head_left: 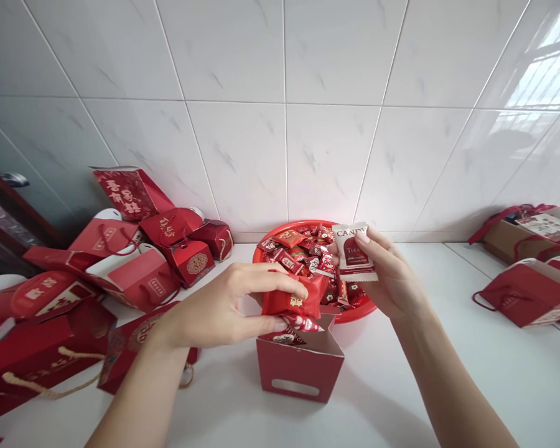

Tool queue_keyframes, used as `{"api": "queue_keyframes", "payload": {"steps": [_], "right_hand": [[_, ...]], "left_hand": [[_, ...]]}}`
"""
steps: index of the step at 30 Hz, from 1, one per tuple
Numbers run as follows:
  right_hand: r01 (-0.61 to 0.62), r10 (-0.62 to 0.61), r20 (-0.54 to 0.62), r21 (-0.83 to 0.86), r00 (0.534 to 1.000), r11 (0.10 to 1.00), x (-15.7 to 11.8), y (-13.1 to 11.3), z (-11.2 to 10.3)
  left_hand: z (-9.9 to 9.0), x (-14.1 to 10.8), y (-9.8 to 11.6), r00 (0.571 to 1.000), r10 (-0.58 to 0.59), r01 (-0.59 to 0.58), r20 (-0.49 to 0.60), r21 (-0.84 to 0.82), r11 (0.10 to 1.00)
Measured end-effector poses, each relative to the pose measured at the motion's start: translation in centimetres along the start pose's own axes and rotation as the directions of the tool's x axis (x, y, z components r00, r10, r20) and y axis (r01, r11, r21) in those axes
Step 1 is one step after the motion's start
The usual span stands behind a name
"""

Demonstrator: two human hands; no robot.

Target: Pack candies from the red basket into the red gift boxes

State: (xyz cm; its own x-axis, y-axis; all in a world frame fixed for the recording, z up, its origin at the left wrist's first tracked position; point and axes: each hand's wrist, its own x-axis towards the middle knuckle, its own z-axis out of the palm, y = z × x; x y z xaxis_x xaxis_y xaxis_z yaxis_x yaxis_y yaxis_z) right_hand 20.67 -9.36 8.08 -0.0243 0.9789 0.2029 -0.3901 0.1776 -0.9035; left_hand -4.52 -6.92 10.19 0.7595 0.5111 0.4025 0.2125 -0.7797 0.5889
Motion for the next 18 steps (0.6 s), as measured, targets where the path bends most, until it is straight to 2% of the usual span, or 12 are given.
{"api": "queue_keyframes", "payload": {"steps": [12,18], "right_hand": [[-0.017,0.018,-0.016,0.068,1.0,0.998,0.0,0.6,1.0],[0.017,-0.014,-0.101,0.029,0.995,0.999,-0.1,0.0,0.5]], "left_hand": [[0.2,0.3,0.5,0.995,0.002,-0.006,0.104,0.032,0.999],[0.2,0.1,1.1,0.993,-0.028,0.016,0.113,0.103,0.995]]}}
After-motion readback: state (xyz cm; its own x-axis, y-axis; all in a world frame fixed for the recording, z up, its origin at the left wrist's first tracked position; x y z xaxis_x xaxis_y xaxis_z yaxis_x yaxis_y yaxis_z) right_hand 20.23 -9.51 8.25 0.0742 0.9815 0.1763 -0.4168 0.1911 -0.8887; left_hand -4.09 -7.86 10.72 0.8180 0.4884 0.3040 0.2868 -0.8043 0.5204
